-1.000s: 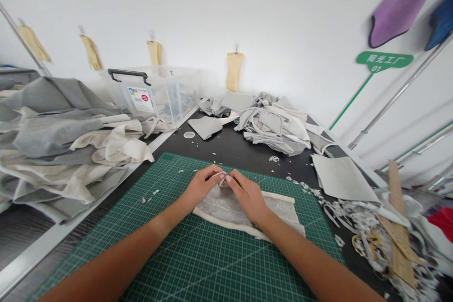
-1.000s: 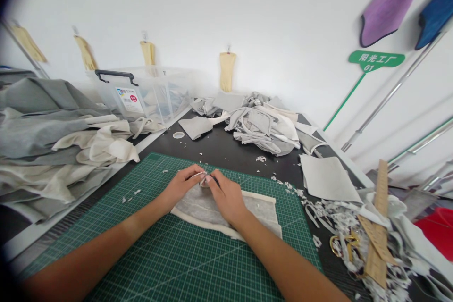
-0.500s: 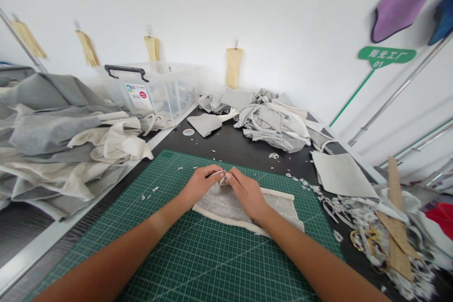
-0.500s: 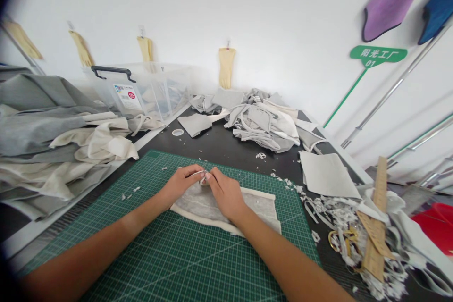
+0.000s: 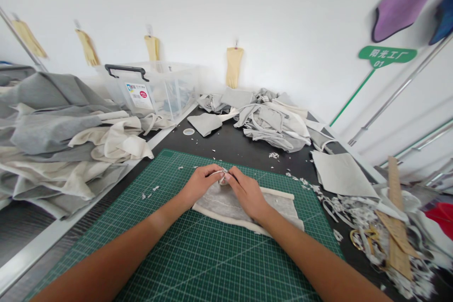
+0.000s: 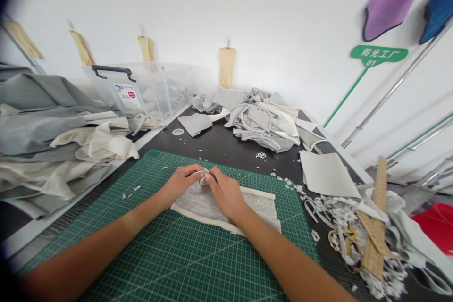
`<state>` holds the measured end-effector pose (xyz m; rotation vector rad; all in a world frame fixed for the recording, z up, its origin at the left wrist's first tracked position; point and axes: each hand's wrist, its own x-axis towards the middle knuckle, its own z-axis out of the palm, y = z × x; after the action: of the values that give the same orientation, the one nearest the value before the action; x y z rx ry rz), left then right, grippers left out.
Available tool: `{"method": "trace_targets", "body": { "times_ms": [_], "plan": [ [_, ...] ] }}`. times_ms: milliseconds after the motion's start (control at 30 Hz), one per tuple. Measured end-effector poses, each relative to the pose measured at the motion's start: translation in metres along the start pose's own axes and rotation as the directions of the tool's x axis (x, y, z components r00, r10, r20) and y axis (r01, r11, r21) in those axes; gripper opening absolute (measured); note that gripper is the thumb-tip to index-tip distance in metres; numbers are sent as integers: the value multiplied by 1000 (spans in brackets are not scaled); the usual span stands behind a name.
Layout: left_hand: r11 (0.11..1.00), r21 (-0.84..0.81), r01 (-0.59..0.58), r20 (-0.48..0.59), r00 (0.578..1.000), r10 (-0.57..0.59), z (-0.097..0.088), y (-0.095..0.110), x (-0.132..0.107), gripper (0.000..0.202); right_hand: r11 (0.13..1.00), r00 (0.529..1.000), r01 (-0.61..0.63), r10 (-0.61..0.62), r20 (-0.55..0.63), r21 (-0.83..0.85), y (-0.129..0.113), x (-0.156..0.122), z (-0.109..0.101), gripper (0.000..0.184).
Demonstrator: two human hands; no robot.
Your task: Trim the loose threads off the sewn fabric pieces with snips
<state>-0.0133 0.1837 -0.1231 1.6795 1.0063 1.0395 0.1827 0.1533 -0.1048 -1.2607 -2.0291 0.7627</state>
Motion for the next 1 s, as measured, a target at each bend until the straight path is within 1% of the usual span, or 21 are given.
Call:
{"method": "trace_targets", "body": {
  "times_ms": [267,367,500,700,833,1000],
  "plan": [
    [1000,12,-5,-4,1000,5,0,3,-1,22,1000,1000,5,-6,-6,-10,1,0,0,31],
    [1000,-1,-2,8,1000,2,0,3,-1,24,1000,1000,19,-19,-18,7,1,0,0,35],
    [1000,-22,-4,4,1000,5,0,3,0,24,997,998,16,-12,-62,74,1,0,0,38],
    [999,33,-37,6,999,37,1,8,-1,24,981,994,0,22,-108,195,1,3,-1,41],
    [995,64,-70,-42,996,73,2,8,-2,23,977,991,-12,40,-126,211,2,6,0,40],
    [990,141,-20,-197,979,48,1,-1,-3,20,990,986,-68,86,-145,122,6,9,1,29]
  ]
}}
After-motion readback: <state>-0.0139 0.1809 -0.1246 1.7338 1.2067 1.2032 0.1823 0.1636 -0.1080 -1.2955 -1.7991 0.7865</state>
